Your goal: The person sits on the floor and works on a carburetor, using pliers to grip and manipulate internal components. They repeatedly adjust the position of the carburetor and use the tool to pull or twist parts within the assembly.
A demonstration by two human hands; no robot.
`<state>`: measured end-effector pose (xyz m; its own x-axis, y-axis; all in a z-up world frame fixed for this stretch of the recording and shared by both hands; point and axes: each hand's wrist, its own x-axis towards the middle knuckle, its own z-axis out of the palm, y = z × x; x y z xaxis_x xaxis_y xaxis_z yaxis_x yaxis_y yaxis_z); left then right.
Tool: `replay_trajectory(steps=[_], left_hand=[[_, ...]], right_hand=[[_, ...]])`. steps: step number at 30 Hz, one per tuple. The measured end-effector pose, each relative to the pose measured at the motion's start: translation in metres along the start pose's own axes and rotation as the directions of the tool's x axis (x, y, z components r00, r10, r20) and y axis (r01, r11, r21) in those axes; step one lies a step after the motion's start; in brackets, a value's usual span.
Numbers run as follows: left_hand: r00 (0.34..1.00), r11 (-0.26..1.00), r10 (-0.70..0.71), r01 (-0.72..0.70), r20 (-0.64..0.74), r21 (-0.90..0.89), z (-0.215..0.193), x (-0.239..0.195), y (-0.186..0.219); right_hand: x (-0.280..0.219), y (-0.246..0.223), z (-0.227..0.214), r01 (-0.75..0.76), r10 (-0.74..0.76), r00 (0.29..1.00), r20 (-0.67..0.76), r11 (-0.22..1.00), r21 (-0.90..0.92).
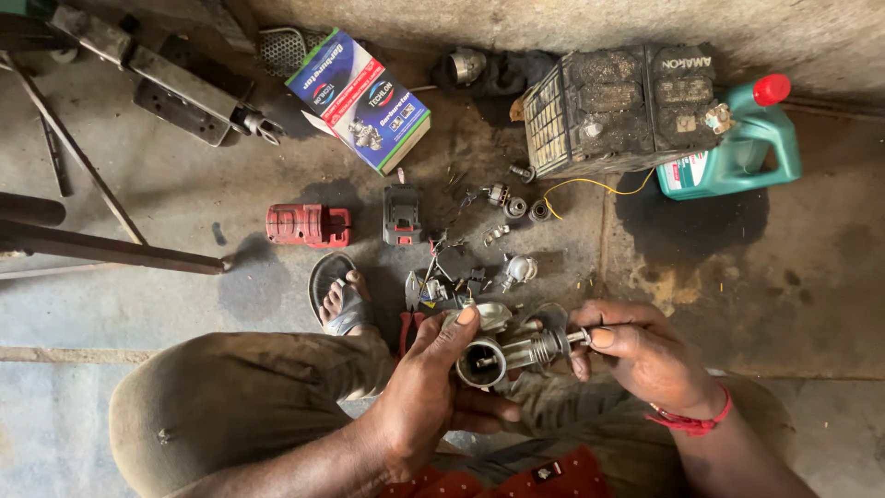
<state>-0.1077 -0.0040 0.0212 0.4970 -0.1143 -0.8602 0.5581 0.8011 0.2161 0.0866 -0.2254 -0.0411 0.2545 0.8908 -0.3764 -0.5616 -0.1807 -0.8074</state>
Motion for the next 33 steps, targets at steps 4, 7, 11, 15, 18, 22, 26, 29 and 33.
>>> replay_trajectory(steps=[4, 7, 11, 15, 18, 22, 26, 29, 33], left_hand=[[1.0, 1.0, 0.018, -0.018, 0.016, 0.013, -0.002, 0.0, 0.001], [0.999, 1.0, 0.008, -0.009, 0.044, 0.018, -0.005, 0.003, 0.0], [0.997, 0.999, -0.037, 0.037, 0.065, 0.01, -0.008, 0.01, -0.008], [0.986, 0.997, -0.053, 0.045, 0.155, 0.056, -0.015, 0.019, -0.017], [0.991, 0.991, -0.099, 0.091, 0.085, 0.093, -0.019, 0.027, -0.022], [0.99, 0.999, 0.009, -0.003, 0.143, -0.042, -0.022, 0.033, -0.025], [0.989, 0.979, 0.113, -0.095, 0.093, -0.179, -0.024, 0.035, -0.024], [0.971, 0.953, 0.207, -0.172, 0.122, -0.249, -0.021, 0.035, -0.023], [0.94, 0.92, 0.272, -0.192, 0.204, -0.343, -0.017, 0.036, -0.023]], right_hand=[[0.003, 0.0, 0.002, 0.007, -0.009, 0.999, 0.05, 0.999, 0.048], [0.006, -0.006, 0.01, 0.054, -0.055, 0.995, 0.078, 0.998, 0.009], [0.01, -0.023, 0.031, 0.197, -0.173, 0.973, 0.152, 0.968, -0.158], [0.012, -0.033, 0.055, 0.2, -0.139, 0.966, 0.216, 0.935, -0.292], [0.014, -0.029, 0.066, 0.36, -0.353, 0.918, 0.182, 0.545, -0.757], [0.008, -0.027, 0.073, 0.419, -0.495, 0.856, 0.151, 0.492, -0.763], [0.002, -0.028, 0.082, 0.436, -0.614, 0.783, 0.103, 0.423, -0.794], [-0.001, -0.026, 0.093, 0.466, -0.661, 0.746, 0.076, 0.437, -0.769], [-0.008, -0.022, 0.104, 0.466, -0.704, 0.707, 0.065, 0.395, -0.792]])
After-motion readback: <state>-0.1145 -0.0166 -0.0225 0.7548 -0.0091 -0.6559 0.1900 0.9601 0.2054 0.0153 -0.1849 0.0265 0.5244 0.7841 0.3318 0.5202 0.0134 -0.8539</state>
